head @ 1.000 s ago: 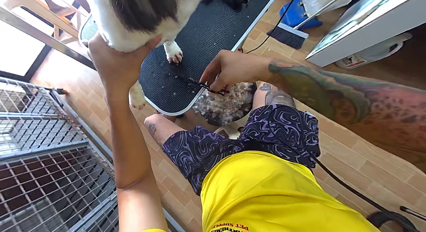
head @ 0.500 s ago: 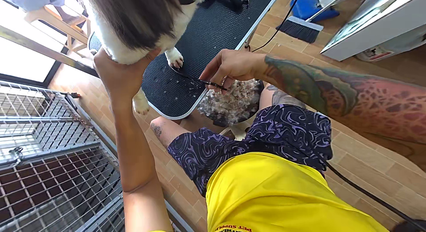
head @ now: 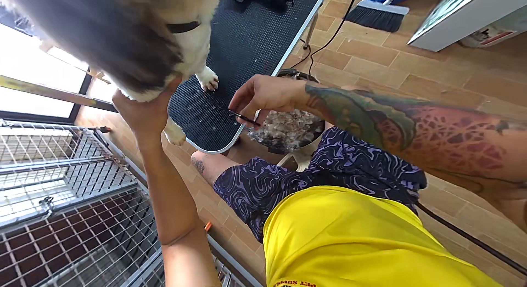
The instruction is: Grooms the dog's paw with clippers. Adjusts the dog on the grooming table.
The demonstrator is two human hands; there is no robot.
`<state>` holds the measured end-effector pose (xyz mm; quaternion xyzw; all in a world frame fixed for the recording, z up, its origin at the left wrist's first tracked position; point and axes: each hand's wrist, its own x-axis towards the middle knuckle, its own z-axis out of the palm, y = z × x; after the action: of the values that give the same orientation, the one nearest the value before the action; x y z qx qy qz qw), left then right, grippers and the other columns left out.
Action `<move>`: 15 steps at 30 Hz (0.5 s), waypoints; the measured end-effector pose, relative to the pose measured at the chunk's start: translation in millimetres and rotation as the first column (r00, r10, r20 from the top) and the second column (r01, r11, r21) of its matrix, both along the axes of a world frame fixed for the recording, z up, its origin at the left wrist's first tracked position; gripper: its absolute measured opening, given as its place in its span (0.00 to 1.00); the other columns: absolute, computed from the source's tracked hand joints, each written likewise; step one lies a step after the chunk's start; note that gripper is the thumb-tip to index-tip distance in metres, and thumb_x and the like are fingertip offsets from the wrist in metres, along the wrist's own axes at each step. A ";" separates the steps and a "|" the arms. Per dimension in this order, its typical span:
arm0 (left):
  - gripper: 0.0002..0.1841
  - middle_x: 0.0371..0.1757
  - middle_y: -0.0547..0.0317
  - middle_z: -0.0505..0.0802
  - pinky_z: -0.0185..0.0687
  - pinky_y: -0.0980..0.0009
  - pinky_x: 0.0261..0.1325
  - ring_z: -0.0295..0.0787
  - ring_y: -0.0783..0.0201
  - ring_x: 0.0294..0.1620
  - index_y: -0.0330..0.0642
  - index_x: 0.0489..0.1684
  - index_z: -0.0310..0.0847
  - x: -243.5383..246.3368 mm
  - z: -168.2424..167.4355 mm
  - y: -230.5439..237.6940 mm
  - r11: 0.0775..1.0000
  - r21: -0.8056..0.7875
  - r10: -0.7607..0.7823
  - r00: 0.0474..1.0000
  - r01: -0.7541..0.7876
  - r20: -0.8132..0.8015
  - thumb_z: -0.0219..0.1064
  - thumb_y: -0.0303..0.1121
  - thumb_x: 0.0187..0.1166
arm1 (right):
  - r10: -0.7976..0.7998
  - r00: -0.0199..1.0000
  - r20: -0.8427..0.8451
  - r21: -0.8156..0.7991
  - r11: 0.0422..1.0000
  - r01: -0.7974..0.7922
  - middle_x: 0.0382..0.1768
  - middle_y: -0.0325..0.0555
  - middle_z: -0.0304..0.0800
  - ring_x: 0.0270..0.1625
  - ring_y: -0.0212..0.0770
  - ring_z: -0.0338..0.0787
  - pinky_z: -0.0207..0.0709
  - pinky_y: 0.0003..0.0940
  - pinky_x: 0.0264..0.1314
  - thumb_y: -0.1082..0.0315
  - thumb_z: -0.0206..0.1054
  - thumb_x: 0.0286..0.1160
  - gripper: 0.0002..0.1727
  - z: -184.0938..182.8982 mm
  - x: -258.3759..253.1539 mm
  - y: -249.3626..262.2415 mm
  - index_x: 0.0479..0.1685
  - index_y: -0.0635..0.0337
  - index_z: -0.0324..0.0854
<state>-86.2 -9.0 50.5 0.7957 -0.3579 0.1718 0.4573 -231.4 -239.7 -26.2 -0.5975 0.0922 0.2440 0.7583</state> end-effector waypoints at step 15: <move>0.58 0.67 0.49 0.87 0.81 0.64 0.78 0.85 0.65 0.71 0.25 0.78 0.58 -5.4 -9.0 -0.3 0.995 -0.046 0.086 0.991 -0.091 -0.100 0.94 0.42 0.46 | -0.236 0.969 -0.077 0.399 0.883 0.247 0.41 0.57 0.94 0.34 0.49 0.96 0.94 0.46 0.39 0.80 0.68 0.75 0.18 -12.7 15.4 21.3 0.65 0.67 0.80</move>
<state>-91.6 -9.2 41.4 0.8065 -0.2952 0.1618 0.4860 -216.0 -218.5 -39.0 -0.4081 0.1231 0.1694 0.8886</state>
